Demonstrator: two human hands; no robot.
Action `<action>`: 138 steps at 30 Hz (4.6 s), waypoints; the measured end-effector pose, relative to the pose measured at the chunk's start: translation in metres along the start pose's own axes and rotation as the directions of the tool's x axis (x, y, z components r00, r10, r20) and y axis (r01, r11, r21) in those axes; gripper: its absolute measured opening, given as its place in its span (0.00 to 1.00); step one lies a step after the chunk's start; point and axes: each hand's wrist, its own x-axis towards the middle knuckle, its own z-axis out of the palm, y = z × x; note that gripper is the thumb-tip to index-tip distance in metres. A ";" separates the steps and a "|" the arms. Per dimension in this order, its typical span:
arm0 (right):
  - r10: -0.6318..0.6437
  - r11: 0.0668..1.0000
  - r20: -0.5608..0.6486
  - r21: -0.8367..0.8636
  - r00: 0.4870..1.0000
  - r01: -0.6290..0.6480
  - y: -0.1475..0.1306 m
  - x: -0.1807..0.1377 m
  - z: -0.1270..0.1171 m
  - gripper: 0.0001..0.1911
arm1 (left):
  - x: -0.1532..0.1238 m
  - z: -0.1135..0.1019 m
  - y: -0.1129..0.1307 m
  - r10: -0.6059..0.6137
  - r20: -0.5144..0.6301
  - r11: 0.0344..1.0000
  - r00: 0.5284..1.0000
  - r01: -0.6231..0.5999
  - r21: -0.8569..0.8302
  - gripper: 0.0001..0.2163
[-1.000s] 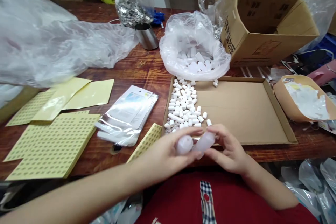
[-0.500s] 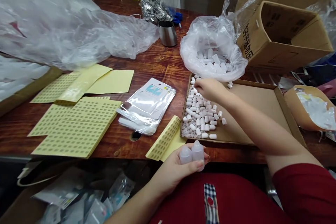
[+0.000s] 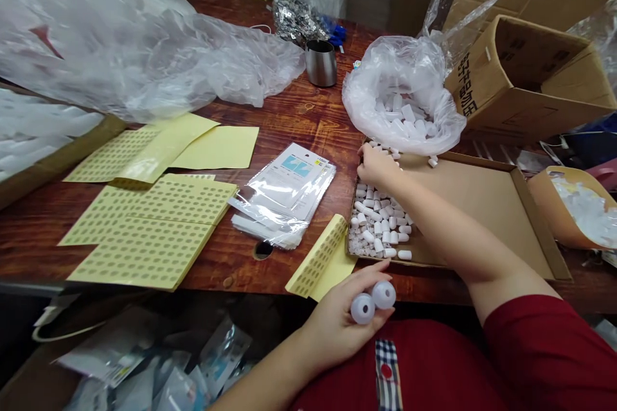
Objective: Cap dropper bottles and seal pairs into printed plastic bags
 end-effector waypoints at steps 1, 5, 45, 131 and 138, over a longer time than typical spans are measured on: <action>0.003 1.000 0.002 0.002 1.000 -0.003 -0.001 -0.003 0.003 0.21 | 0.002 0.001 -0.003 0.013 0.009 1.000 1.000 -0.013 0.021 0.15; -0.036 0.999 0.017 -0.004 0.999 0.036 -0.004 -0.024 0.013 0.23 | 0.007 0.005 -0.012 -0.025 0.003 0.993 1.000 0.024 0.111 0.16; -0.396 0.766 -0.186 0.473 0.899 0.435 0.041 -0.169 -0.015 0.05 | 0.005 0.012 0.010 -0.199 0.061 0.975 0.978 0.192 0.113 0.16; -0.750 0.660 0.292 0.402 0.594 0.635 0.023 -0.148 -0.052 0.13 | 0.030 0.021 -0.002 -0.295 0.095 0.955 0.951 0.288 0.075 0.16; -0.727 0.687 0.304 0.311 0.616 0.657 0.021 -0.166 -0.044 0.12 | 0.032 0.025 0.000 -0.220 0.110 0.970 0.969 0.205 0.131 0.11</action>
